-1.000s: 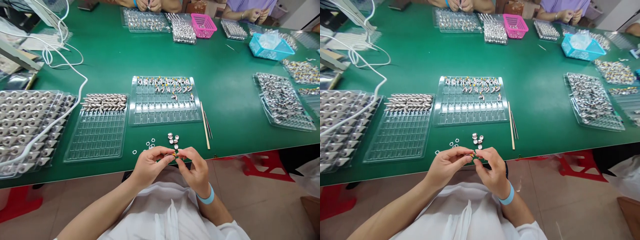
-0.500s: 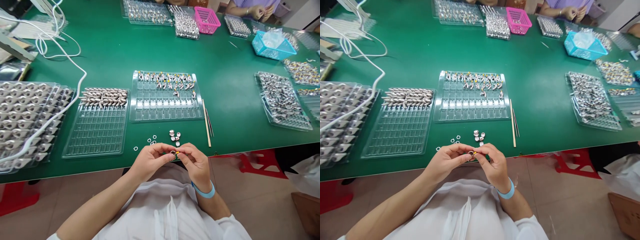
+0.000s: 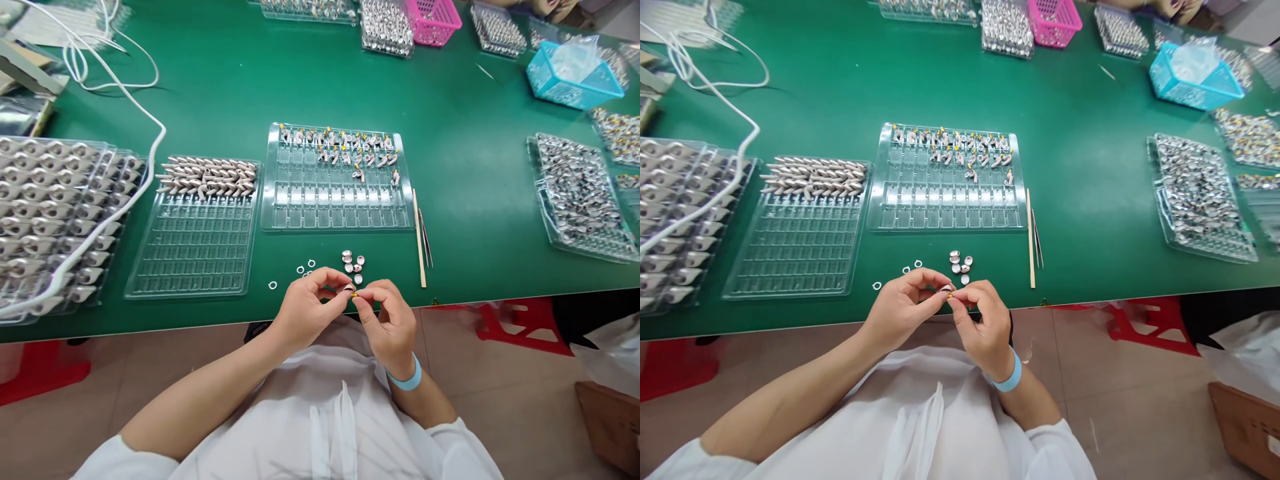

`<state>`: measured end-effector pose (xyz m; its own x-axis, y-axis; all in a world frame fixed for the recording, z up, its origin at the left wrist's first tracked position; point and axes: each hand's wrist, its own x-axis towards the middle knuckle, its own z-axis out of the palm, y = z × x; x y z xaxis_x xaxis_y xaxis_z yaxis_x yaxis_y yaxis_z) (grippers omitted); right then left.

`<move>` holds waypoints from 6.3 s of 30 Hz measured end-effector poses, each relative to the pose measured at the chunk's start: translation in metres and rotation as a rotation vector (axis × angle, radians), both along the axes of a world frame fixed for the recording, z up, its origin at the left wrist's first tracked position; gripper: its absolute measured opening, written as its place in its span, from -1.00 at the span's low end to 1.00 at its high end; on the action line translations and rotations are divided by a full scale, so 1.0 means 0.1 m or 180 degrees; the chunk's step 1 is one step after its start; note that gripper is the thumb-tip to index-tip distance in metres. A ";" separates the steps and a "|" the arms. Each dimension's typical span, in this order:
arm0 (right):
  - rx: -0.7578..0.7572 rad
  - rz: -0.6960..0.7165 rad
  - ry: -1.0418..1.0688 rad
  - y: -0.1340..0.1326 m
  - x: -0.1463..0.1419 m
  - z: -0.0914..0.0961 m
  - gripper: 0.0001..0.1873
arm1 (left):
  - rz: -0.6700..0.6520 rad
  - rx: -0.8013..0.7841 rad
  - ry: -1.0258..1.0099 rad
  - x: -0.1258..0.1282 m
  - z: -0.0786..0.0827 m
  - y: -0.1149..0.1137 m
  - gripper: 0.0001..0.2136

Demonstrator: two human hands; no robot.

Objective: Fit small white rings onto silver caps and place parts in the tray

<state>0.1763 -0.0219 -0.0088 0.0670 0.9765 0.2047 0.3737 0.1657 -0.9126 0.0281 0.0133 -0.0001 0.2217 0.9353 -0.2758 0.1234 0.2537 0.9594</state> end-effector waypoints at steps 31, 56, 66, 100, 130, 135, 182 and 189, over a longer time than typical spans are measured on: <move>0.0189 0.0467 -0.0659 0.07 0.20 0.03 -0.88 | -0.0289 -0.0367 -0.0321 -0.03 0.01 0.00 -0.77; -0.0051 0.1089 -0.1631 0.17 0.26 0.18 -0.88 | -0.0611 -0.0079 0.0157 -0.09 -0.03 -0.02 -0.78; -0.0632 0.1394 -0.1642 0.25 0.31 0.28 -0.92 | -0.0826 0.0230 0.0373 -0.09 -0.08 -0.04 -0.79; 0.0812 0.0949 -0.1195 0.09 0.27 -0.08 -0.56 | -0.0168 -0.1147 -0.1022 -0.07 -0.07 0.00 -0.79; -0.0142 0.0249 -0.0131 0.07 0.09 0.04 -0.91 | 0.0146 0.0164 -0.0021 -0.02 0.04 -0.12 -0.86; -0.0211 0.0201 -0.0103 0.07 0.03 0.01 -0.93 | 0.0148 0.1012 0.0346 0.02 0.02 -0.14 -0.85; -0.0493 0.0295 0.0175 0.10 0.07 -0.04 -0.96 | -0.0269 0.0675 0.0201 -0.04 -0.07 -0.08 -0.81; -0.0738 0.0359 0.0379 0.10 0.07 -0.04 -0.94 | -0.0441 0.0767 0.0179 -0.08 -0.13 -0.09 -0.78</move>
